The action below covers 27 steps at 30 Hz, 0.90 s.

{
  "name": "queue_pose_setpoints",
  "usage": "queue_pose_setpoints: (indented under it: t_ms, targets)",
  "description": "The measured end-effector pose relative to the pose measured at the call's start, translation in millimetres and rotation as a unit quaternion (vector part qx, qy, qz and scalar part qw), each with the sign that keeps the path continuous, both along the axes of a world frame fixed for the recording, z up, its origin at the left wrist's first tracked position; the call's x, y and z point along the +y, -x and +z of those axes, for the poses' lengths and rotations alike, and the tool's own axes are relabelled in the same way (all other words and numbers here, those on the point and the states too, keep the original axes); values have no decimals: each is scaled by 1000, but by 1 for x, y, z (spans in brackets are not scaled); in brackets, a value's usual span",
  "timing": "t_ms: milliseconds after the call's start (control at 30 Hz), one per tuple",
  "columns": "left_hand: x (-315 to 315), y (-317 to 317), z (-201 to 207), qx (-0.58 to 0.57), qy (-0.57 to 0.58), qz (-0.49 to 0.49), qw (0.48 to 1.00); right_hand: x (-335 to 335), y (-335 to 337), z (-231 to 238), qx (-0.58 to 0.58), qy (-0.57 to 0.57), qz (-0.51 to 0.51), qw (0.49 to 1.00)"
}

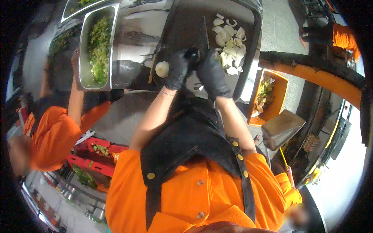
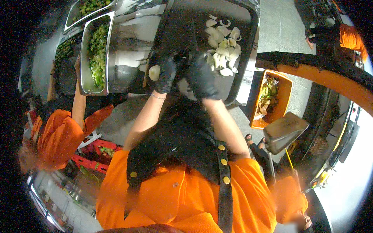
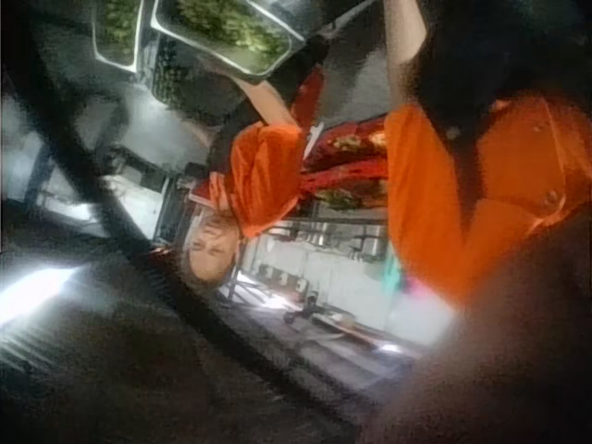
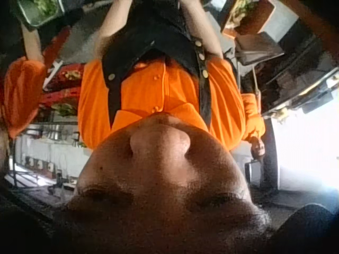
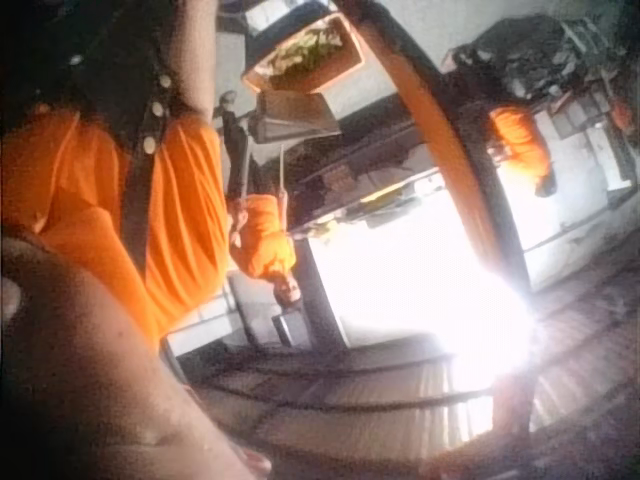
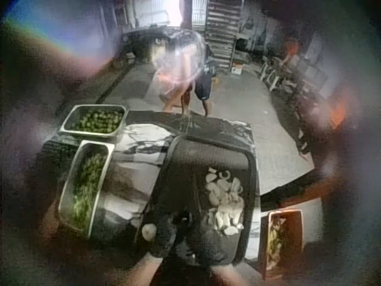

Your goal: The person peels several white onions and places the skins into a waste bin. Then, using a cleaver on a cutting board, the person slices the onions into thin rings and transfers them into a metal container.

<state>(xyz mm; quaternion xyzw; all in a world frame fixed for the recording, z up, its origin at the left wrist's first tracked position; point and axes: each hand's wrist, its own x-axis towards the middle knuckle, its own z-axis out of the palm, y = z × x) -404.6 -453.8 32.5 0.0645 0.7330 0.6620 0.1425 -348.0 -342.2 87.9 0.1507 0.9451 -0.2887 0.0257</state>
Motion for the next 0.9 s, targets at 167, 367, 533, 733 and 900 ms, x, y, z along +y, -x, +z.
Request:
queue_pose_setpoints:
  t_ms: [167,367,533,733,900]
  targets:
    - [-3,-4,-43,39,-33,24,998,8,12,69,-149,109,17,983]
    - [-5,-5,11,-11,-104,-4,995,13,22,25,-65,53,45,995]
    - [0,-4,-18,-24,-36,-24,999,-17,5,10,54,16,-36,998]
    - [-29,17,30,89,121,-69,986,46,41,35,-12,48,8,999]
    - [-80,0,52,367,309,-63,875,17,13,53,-16,88,-86,992]
